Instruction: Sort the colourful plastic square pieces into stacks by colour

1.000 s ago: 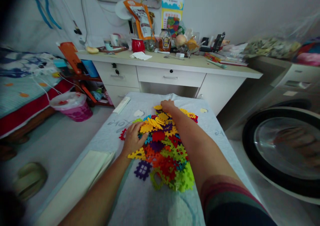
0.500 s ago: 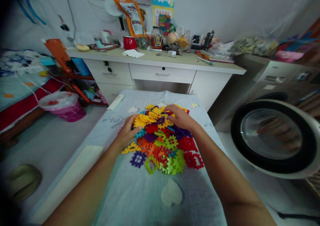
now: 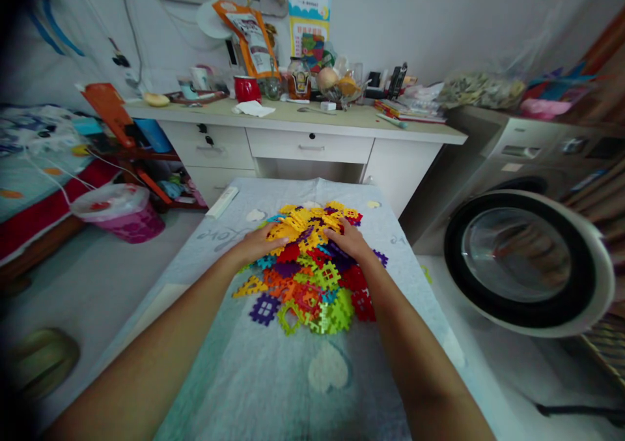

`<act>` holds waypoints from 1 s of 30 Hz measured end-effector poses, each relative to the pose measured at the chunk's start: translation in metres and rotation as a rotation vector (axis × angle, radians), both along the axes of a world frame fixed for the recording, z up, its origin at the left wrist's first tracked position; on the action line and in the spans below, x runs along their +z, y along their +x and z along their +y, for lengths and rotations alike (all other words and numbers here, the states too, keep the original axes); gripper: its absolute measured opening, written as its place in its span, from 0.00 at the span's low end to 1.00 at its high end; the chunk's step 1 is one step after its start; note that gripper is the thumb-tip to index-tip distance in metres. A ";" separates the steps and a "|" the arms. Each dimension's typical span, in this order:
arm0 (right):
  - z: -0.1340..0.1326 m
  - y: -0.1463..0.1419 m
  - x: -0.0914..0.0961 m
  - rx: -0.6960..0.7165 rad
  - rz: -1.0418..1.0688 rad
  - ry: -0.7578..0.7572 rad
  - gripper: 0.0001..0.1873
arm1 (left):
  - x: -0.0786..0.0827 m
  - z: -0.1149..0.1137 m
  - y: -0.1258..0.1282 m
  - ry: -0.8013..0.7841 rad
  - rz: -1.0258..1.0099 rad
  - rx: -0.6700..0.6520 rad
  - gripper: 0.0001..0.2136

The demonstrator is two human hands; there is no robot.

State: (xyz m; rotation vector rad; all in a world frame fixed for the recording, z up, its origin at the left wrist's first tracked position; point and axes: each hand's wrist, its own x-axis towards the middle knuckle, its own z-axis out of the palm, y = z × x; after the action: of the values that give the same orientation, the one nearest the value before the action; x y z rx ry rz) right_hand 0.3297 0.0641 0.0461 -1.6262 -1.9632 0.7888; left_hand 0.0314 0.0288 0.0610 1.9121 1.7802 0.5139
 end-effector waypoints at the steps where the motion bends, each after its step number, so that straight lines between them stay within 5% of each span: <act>1: -0.002 -0.008 0.002 -0.006 0.046 -0.022 0.43 | 0.000 -0.001 0.002 0.001 -0.004 -0.056 0.38; 8: -0.013 -0.035 0.015 0.122 0.388 0.003 0.45 | -0.006 -0.007 0.012 0.031 -0.107 -0.143 0.46; 15: -0.027 -0.047 0.033 0.322 0.599 0.020 0.33 | 0.013 -0.020 0.023 0.129 -0.324 -0.204 0.50; 24: -0.046 -0.017 0.070 0.506 0.242 0.229 0.23 | 0.018 -0.043 0.016 0.281 -0.187 -0.116 0.49; 27: -0.067 0.010 0.068 0.390 0.066 0.249 0.30 | 0.012 -0.061 0.001 0.286 -0.098 -0.098 0.53; 30: -0.099 0.039 0.050 0.295 -0.076 0.210 0.48 | 0.003 -0.083 -0.011 0.234 -0.020 -0.089 0.57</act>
State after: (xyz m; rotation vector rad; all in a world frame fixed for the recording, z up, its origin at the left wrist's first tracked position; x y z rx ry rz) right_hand 0.3690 -0.0345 0.0963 -1.2811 -2.2879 0.6075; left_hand 0.0203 -0.0545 0.0637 2.1233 1.6759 0.7345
